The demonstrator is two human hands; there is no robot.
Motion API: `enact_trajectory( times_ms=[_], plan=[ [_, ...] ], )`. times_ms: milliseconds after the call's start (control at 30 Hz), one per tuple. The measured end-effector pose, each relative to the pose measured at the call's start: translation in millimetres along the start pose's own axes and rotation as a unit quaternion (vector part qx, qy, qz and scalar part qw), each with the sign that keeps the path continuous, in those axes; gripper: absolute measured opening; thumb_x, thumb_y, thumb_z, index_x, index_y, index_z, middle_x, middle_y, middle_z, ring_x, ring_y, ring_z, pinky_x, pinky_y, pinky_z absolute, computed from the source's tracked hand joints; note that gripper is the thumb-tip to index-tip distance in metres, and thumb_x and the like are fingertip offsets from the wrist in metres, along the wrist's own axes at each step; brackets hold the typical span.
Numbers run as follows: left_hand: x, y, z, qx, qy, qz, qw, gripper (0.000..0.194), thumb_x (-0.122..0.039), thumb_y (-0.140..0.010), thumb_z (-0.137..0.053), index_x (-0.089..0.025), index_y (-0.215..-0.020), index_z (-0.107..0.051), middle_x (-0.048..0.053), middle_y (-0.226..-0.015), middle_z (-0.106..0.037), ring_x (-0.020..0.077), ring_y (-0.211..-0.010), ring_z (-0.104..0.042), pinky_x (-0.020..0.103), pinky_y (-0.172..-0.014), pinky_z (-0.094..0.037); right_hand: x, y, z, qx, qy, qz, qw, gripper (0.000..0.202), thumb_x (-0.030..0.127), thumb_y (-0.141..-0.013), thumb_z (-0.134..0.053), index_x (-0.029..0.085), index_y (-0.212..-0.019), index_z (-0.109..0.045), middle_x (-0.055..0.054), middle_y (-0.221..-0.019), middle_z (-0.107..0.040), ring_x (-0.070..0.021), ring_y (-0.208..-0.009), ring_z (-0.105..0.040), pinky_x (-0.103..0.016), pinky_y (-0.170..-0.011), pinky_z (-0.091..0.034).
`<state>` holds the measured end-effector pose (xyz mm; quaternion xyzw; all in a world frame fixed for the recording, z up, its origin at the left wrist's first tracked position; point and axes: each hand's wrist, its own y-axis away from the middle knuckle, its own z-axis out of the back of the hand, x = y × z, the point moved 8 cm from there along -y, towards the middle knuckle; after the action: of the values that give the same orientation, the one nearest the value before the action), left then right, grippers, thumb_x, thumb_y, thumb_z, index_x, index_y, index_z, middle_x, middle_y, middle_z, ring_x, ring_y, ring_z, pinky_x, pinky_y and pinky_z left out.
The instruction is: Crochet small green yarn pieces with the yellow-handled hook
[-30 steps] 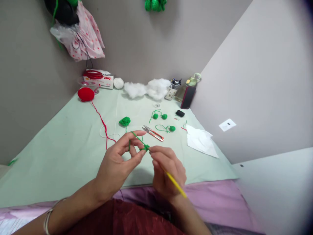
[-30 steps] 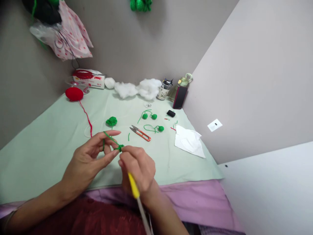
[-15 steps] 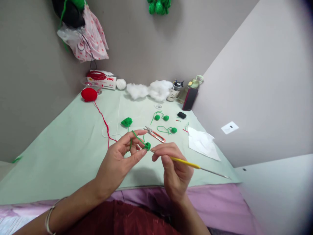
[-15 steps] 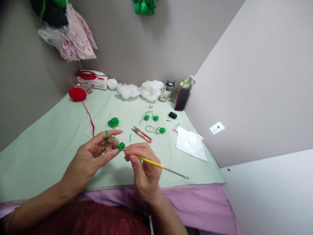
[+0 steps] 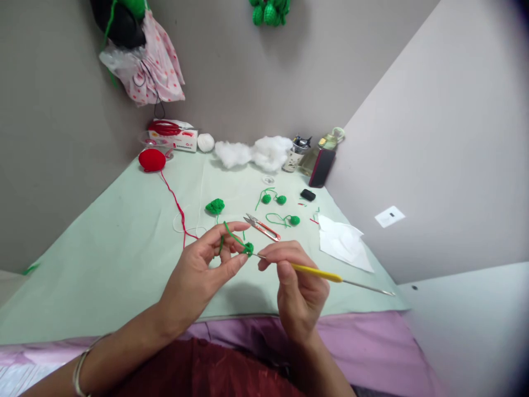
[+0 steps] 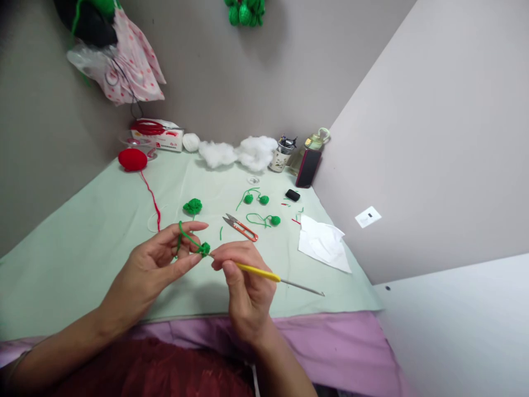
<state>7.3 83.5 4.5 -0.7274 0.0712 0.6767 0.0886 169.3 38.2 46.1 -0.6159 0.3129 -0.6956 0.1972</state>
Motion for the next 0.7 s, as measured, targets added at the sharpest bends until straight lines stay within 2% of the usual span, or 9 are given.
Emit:
enact_trajectory(
  times_ms=[233,467,700],
  plan=[
    [-7.4,3.0,2.1,-0.017,-0.055,-0.027,0.998,0.035,-0.026,-0.09,-0.075,-0.032,-0.124,-0.073,-0.004,-0.087,-0.063,0.0114,-0.071,-0.051,0.025,-0.077,-0.047,5.4,2.6,-1.2,0.026,0.042,0.014,0.999,0.023,0.012,-0.102,-0.053,0.022,-0.101,-0.074,-0.003,-0.087,-0.073,-0.0191,-0.09,-0.07,-0.035,-0.08,-0.057],
    [-12.6,4.0,2.7,-0.019,-0.081,-0.044,0.996,0.033,-0.024,-0.089,-0.073,-0.031,-0.121,-0.073,-0.005,-0.085,-0.063,0.0103,-0.068,-0.052,0.023,-0.075,-0.049,14.2,1.1,-3.6,0.059,0.086,0.056,0.993,0.024,0.006,-0.1,-0.053,0.021,-0.105,-0.071,-0.004,-0.093,-0.074,-0.0172,-0.094,-0.071,-0.032,-0.084,-0.058],
    [-24.1,4.1,2.2,-0.05,-0.117,-0.102,0.987,0.028,-0.019,-0.087,-0.07,-0.025,-0.114,-0.076,-0.003,-0.083,-0.065,0.0102,-0.066,-0.054,0.022,-0.068,-0.049,25.8,11.4,-15.2,0.067,0.214,0.142,0.964,0.024,0.006,-0.098,-0.056,0.02,-0.111,-0.069,-0.01,-0.105,-0.074,-0.0169,-0.088,-0.07,-0.03,-0.073,-0.06]
  ],
)
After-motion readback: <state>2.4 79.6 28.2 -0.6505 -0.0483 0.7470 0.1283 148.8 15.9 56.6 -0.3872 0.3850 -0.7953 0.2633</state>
